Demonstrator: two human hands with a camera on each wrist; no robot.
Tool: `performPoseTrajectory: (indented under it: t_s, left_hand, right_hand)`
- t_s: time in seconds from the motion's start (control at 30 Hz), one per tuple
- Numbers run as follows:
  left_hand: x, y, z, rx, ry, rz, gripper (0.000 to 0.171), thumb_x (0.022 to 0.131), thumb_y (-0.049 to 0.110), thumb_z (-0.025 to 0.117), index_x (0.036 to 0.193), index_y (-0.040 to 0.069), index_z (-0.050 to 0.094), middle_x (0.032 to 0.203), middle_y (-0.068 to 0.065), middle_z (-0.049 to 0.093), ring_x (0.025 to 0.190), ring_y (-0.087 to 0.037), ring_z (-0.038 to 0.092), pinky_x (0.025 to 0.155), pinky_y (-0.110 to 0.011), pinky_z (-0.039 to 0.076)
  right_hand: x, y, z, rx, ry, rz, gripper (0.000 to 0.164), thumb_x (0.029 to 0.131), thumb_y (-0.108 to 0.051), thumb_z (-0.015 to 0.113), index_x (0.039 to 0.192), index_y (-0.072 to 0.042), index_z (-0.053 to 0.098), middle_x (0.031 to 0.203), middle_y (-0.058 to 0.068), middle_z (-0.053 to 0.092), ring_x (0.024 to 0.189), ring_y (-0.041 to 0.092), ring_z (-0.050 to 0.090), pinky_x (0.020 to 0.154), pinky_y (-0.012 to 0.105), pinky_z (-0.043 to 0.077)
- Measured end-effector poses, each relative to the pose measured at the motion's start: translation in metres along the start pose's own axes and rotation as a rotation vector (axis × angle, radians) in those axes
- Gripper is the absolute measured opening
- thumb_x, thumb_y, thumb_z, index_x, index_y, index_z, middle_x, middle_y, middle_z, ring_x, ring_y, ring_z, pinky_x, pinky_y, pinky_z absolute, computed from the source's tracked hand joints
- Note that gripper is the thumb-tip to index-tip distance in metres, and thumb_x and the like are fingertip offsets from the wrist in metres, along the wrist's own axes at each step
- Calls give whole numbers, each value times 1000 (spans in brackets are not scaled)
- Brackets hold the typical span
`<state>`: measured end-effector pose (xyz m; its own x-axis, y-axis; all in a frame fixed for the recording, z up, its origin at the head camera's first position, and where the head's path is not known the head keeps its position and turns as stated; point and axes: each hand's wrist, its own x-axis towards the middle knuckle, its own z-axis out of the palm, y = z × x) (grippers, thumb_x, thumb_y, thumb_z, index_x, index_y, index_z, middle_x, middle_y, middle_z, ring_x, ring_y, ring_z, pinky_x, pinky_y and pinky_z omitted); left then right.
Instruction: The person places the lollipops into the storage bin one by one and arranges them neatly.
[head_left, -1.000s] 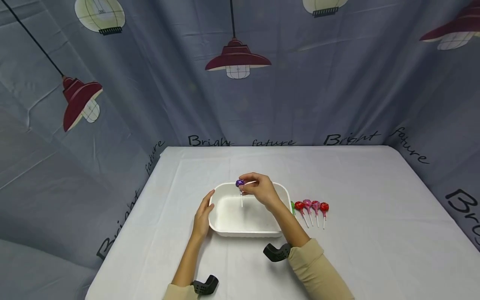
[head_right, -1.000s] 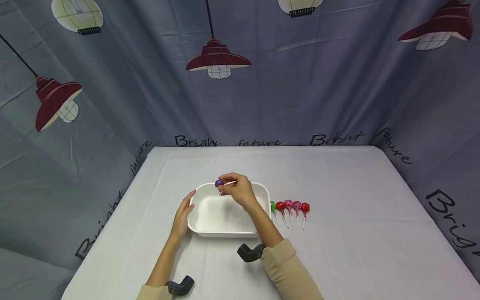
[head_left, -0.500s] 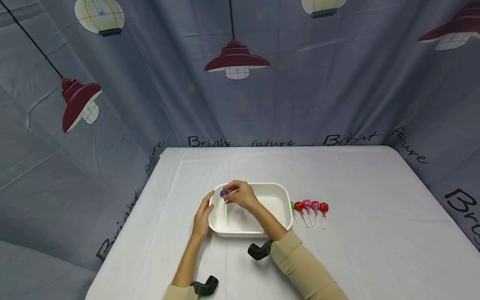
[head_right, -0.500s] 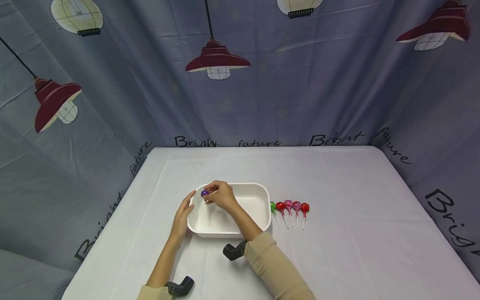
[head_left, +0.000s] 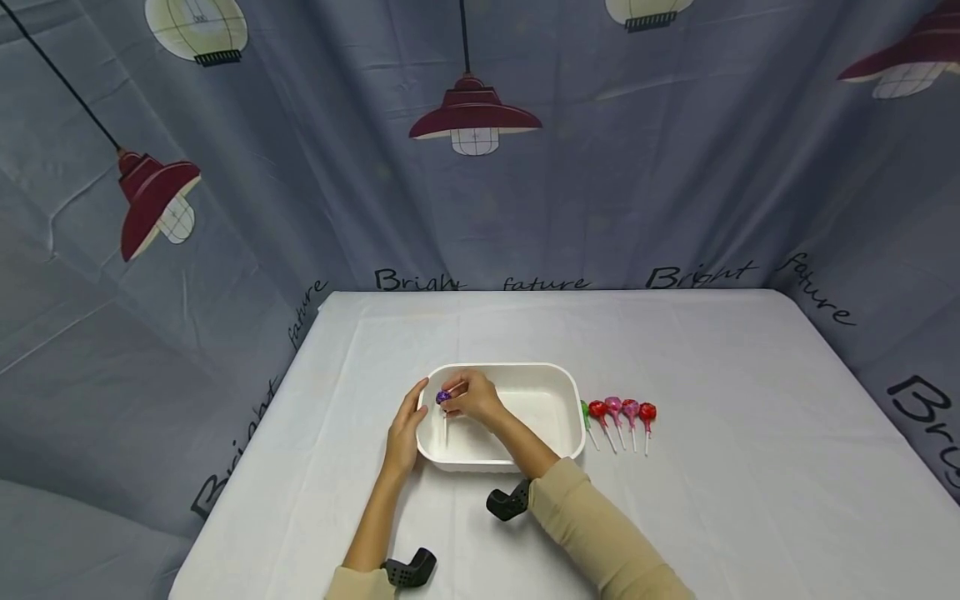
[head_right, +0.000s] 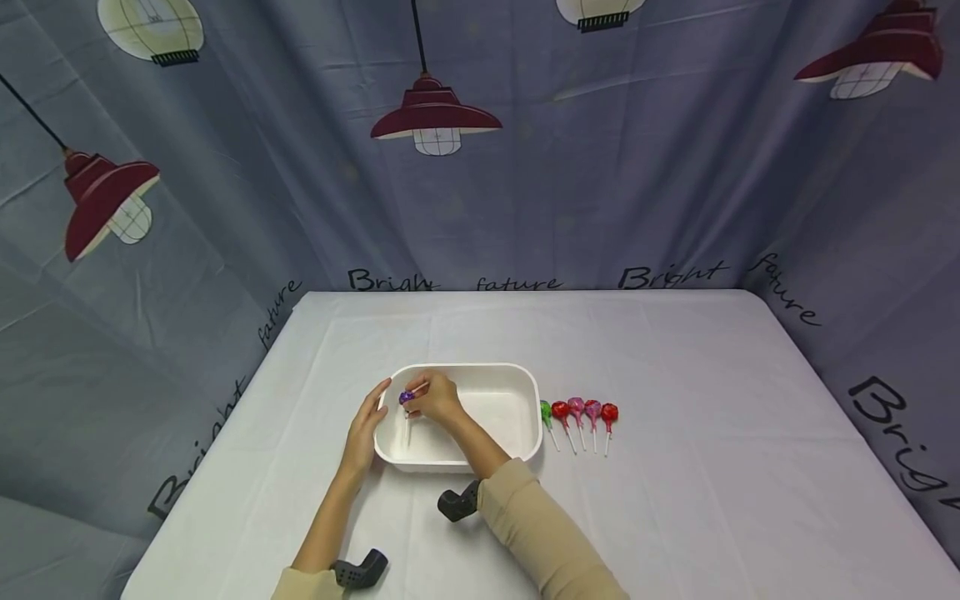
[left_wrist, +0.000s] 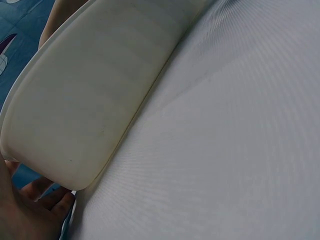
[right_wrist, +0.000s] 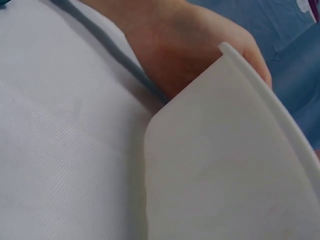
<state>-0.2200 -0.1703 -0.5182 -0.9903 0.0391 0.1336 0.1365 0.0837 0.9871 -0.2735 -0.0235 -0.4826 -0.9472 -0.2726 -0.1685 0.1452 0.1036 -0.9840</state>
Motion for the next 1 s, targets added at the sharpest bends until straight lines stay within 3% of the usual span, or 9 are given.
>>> performPoseTrajectory:
  t_s: [0.23, 0.47, 0.7, 1.0]
  left_hand:
    - [-11, 29, 4, 36, -1, -8, 44, 99, 6, 34, 143, 4, 32, 150, -15, 21, 138, -32, 13, 113, -40, 11]
    - [-10, 29, 4, 13, -5, 8, 44, 98, 5, 33, 142, 1, 32, 150, -20, 19, 137, -35, 11, 113, -44, 11]
    - [-8, 27, 5, -11, 13, 40, 43, 97, 1, 34, 140, -1, 34, 148, -21, 23, 137, -34, 14, 113, -40, 11]
    - [-8, 25, 6, -4, 20, 33, 43, 97, 1, 35, 140, 0, 35, 148, -17, 26, 137, -33, 15, 113, -38, 13]
  right_hand:
    - [3, 5, 5, -51, -3, 35, 26, 72, 17, 68, 96, 11, 60, 79, 13, 55, 61, 17, 61, 61, 28, 57]
    - [5, 9, 8, -139, 19, 12, 25, 70, 15, 70, 93, 9, 61, 76, 11, 55, 57, 14, 59, 57, 25, 57]
    - [6, 11, 9, -335, 31, -59, 24, 69, 8, 75, 89, 4, 62, 74, 9, 60, 56, 11, 58, 52, 20, 54]
    - [6, 12, 7, -395, 10, -81, 22, 72, 4, 75, 90, 4, 62, 74, 8, 59, 56, 10, 58, 51, 18, 53]
